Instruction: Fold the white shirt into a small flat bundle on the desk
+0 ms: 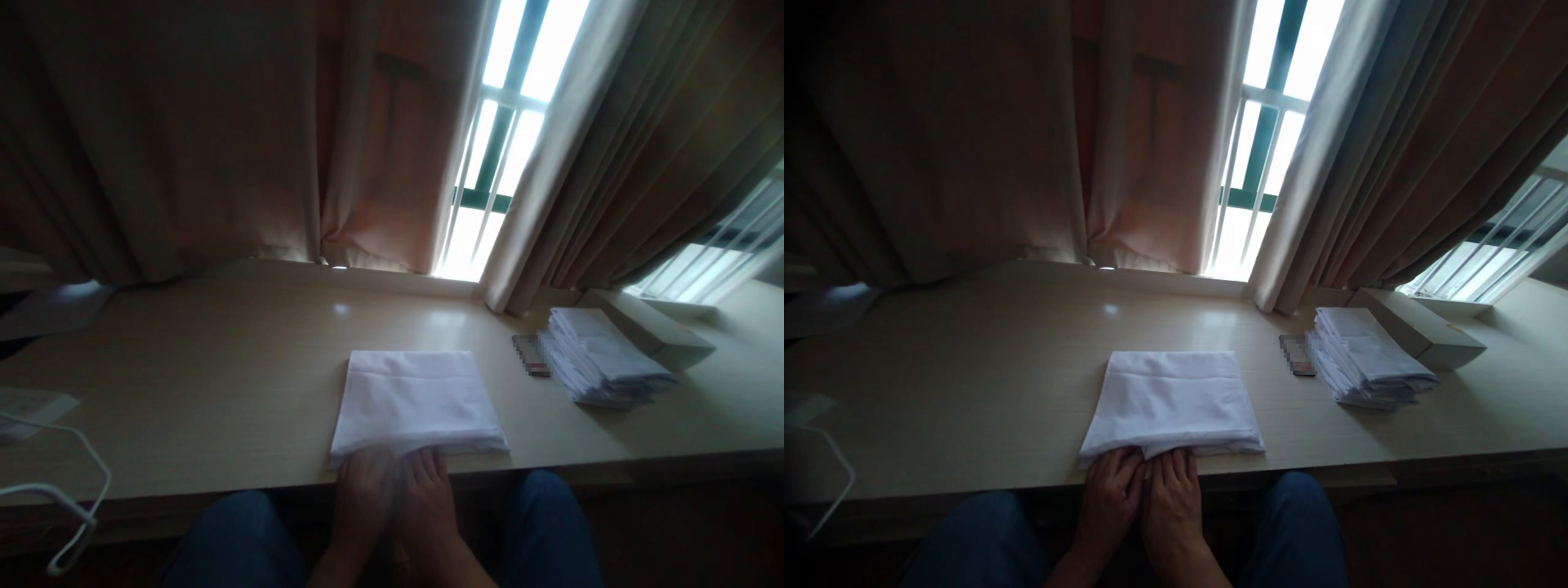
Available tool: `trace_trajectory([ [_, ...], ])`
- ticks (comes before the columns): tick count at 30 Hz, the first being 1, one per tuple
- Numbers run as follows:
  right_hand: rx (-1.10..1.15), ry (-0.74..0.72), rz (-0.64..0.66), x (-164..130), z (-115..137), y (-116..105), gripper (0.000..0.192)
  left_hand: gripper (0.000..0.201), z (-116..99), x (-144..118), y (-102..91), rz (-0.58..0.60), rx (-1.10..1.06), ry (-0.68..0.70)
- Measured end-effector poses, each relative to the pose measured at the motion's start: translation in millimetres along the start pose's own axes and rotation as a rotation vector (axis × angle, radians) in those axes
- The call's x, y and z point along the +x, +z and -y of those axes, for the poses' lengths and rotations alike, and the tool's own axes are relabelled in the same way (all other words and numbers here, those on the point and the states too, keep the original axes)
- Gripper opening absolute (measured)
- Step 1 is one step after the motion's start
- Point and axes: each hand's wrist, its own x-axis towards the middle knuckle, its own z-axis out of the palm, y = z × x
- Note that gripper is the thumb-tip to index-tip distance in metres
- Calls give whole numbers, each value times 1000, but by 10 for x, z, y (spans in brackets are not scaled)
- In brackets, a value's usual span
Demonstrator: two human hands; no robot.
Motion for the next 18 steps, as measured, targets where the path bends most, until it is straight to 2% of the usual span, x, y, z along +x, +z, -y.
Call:
trace_trajectory([
  [4, -57, 125, 24, 41, 131, -77, 36, 21, 12, -9, -31, 8, 10, 17],
  [8, -62, 211, 54, 60, 134, -151, 35, 23, 9, -12, -80, 9, -18, 43],
  [14, 0, 191, 92, 54, 37, -102, 30, 22, 17, -46, -58, 22, -57, 36],
  [18, 18, 79, 96, 11, 59, -18, 35, 23, 72, -94, 18, 17, -88, 28],
])
